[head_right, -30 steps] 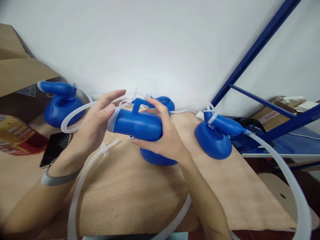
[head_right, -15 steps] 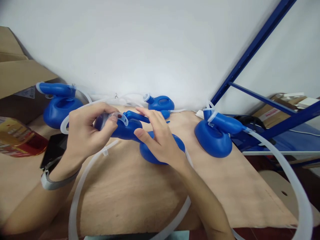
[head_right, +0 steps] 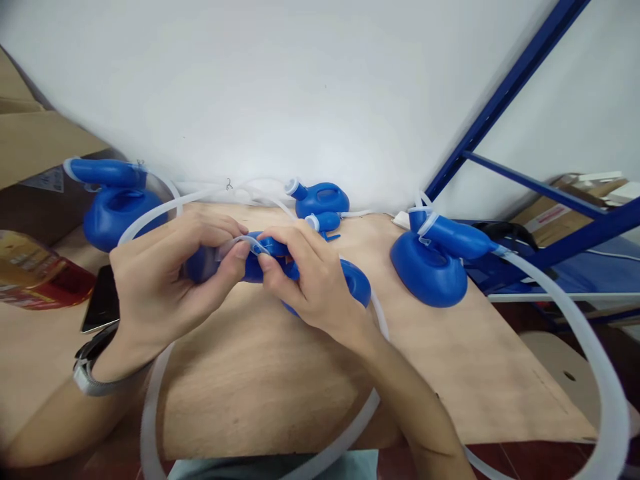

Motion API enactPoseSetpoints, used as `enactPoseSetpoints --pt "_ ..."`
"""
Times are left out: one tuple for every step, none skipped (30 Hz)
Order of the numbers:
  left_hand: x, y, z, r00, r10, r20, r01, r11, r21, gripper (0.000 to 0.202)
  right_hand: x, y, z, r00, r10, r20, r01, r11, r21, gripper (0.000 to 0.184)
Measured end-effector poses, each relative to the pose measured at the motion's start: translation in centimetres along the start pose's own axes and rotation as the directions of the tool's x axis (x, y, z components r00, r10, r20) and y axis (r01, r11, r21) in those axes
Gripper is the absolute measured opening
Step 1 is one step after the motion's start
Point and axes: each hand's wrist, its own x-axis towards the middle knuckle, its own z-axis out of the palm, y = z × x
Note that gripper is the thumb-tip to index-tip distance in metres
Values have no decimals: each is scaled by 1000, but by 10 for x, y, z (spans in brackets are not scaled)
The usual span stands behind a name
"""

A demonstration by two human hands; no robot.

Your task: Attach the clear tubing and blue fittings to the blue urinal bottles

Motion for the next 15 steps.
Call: enactPoseSetpoints --pt "0 1 1 1000 6 1 -6 1000 -9 17 0 -2 0 1000 -2 -15 1 1000 -20 11" --pt "-1 2 2 1000 14 0 -14 1000 -15 16 -1 -4 1 999 2 -32 -3 1000 -30 12" --pt "-1 3 4 1000 28 -5 -29 999 -17 15 -1 -7 1 999 8 -52 -9 999 -32 13" --pt "-2 3 5 999 48 -14 -48 999 -11 15 -2 -8 2 997 16 -73 -19 999 -32 13" --pt "-2 4 6 997 73 -27 -73 997 3 15 -3 -10 3 995 21 -94 -24 999 -32 14" --pt "-3 4 7 995 96 -38 -95 995 20 15 -4 -11 4 993 20 -115 -24 999 -34 14" --pt "-3 4 8 992 117 -44 -116 993 37 14 -5 -12 4 991 16 -135 -21 999 -38 14" --pt "-3 4 9 991 127 -43 -124 991 53 13 -6 -12 5 988 7 -155 -14 999 -40 14" --pt "-2 3 9 990 132 -47 -129 990 64 12 -7 -12 5 986 -8 -169 1 999 -42 14" --pt "-1 1 8 989 137 -50 -134 989 66 11 -7 -11 4 984 -20 -177 12 999 -45 15" --pt "0 -2 6 989 140 -39 -138 989 53 14 -8 -9 4 983 -28 -179 19 999 -49 15" --pt "1 -5 3 990 144 -6 -144 989 28 21 -8 -8 3 983 -33 -180 24 998 -56 14" --pt "3 -9 0 987 149 54 -149 989 -3 29 -7 -6 1 984 -36 -177 25 998 -64 14" --pt "4 -13 -4 978 157 135 -154 988 -33 36 -7 -3 0 985 -29 -169 17 997 -74 15" --pt "6 -17 -8 962 158 224 -150 987 -54 41 -5 -1 -1 987 -17 -158 4 996 -84 17"
